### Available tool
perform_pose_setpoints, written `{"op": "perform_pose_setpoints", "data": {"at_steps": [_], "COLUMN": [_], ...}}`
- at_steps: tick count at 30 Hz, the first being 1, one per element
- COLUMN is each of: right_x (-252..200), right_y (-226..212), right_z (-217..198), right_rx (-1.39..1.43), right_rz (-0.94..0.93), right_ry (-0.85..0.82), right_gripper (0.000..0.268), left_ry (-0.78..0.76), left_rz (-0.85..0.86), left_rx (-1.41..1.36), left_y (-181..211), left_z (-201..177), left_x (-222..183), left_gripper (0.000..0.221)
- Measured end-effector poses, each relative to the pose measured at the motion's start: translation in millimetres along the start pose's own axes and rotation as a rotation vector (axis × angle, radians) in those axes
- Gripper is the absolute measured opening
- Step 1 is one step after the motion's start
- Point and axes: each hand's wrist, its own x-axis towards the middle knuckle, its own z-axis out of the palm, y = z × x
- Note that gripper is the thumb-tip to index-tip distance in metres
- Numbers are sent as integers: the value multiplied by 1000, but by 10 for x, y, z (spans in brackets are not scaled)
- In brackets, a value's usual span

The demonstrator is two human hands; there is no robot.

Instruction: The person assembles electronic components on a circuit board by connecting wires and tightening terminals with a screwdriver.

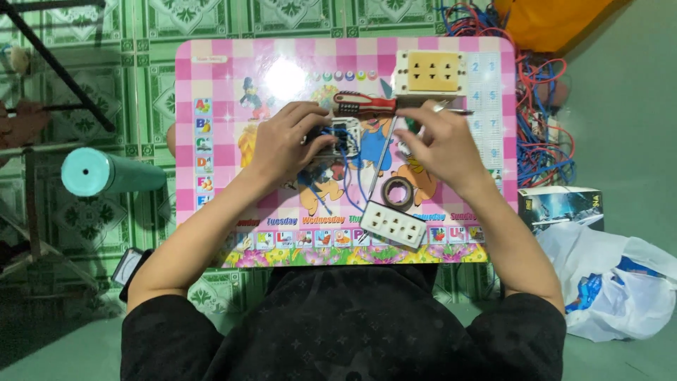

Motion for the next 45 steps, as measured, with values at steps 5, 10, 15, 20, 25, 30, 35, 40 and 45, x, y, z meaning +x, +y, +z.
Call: {"op": "perform_pose_setpoints", "data": {"at_steps": [5, 10, 15, 20, 25, 30, 35, 40, 45], "right_x": [-11, -57, -54, 0, 74, 36, 67, 130, -27], "right_y": [36, 129, 138, 37, 227, 420, 307, 158, 517], "right_z": [57, 214, 342, 159, 227, 409, 341, 298, 405], "right_rx": [-9, -120, -237, -182, -290, -351, -329, -350, -404], "right_rz": [28, 27, -16, -74, -153, -251, -332, -332, -265], "right_ry": [-25, -33, -108, -207, -163, 0, -24, -61, -12], "right_gripper": [26, 30, 21, 46, 58, 57, 51, 53, 58], "left_ry": [-39, 20, 141, 171, 261, 222, 128, 97, 230], "left_rz": [-34, -125, -161, -241, -233, -175, 19, 150, 155], "left_rx": [-45, -185, -382, -385, -255, -154, -128, -64, -288], "left_y": [-37, -34, -253, -307, -267, -451, -182, -236, -261], "left_z": [7, -1, 111, 182, 232, 581, 166, 243, 411], "left_x": [24, 80, -27, -72, -90, -225, -42, -32, 25], "left_gripper": [22, 29, 38, 40, 40, 41, 32, 28, 28]}}
